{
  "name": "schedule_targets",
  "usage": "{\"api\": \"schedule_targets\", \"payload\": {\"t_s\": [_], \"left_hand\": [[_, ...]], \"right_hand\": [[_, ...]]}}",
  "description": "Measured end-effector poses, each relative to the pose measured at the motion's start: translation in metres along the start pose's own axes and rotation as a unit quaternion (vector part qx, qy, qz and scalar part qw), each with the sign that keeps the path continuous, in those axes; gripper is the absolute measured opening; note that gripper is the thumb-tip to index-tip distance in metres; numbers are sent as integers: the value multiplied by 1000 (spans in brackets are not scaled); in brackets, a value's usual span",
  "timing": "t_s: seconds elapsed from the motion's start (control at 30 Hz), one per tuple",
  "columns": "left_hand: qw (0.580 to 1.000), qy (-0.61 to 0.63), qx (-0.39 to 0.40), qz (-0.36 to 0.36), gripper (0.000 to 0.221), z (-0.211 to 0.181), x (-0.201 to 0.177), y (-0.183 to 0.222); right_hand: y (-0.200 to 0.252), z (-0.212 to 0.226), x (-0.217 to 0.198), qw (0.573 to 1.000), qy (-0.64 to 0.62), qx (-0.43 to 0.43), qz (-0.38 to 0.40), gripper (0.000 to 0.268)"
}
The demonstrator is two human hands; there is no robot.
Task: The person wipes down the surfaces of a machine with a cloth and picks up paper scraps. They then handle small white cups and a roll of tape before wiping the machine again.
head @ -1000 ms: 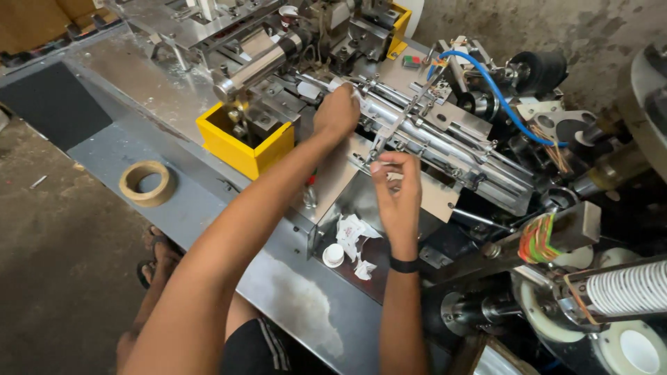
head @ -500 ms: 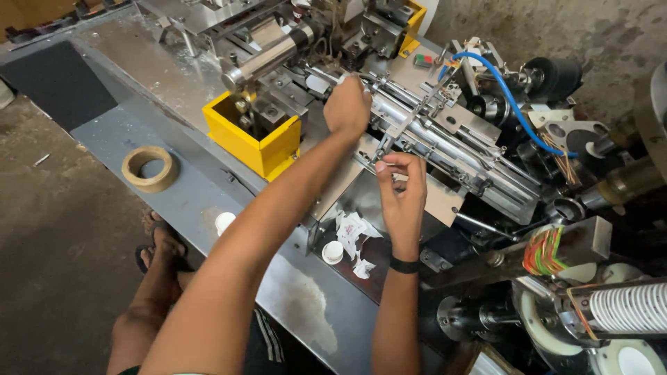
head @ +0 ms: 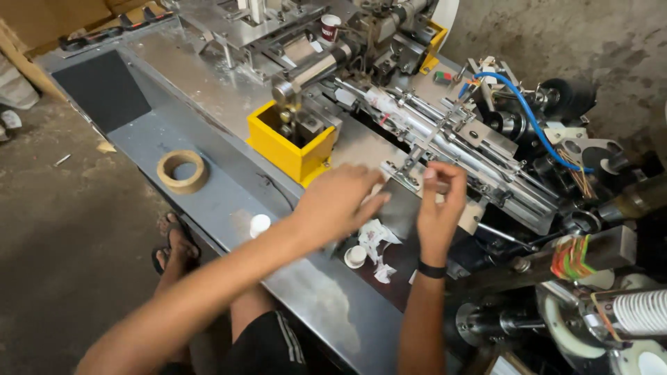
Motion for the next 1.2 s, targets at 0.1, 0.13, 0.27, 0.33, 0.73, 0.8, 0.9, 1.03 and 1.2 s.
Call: {"api": "schedule_targets", "payload": {"t_s": [0.1, 0.13, 0.27, 0.33, 0.73, 0.8, 0.9, 1.03, 1.2], "left_hand": [[999, 3, 29, -19, 23, -19, -34, 54], [999, 26, 28, -27, 21, -26, -42, 75], [997, 80, -20, 11, 24, -30, -53, 151], [987, 150, -41, 50, 23, -20, -41, 196], [836, 70, -537, 91, 18, 99, 138, 570], [839, 61, -523, 138, 17, 109, 137, 571], [870, 45, -464, 160, 20, 123, 154, 581], [844, 56, -473, 245, 28, 131, 176, 592], [799, 103, -514, 293, 32, 132, 167, 589]], "right_hand": [[-18, 2, -8, 998, 38, -26, -30, 17], [-25, 2, -13, 995, 90, -32, -43, 16], [-107, 17, 0, 984, 130, -113, 48, 13], [-148, 7, 29, 917, 247, -180, 256, 24], [-169, -8, 104, 723, 538, -240, 361, 33], [-171, -8, 109, 711, 550, -244, 365, 32], [-177, -12, 115, 694, 563, -245, 375, 33], [-181, -26, 119, 677, 578, -236, 389, 32], [-169, -18, 118, 667, 596, -234, 380, 27]]}}
Point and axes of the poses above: each hand's wrist, its own y-axis away from the middle knuckle, its own x-axis out of the palm, z = x × y, the point moved 3 cm from there along -y, towards the middle knuckle, and after that the axes turned 8 degrees about x, right-handed, at the moved point
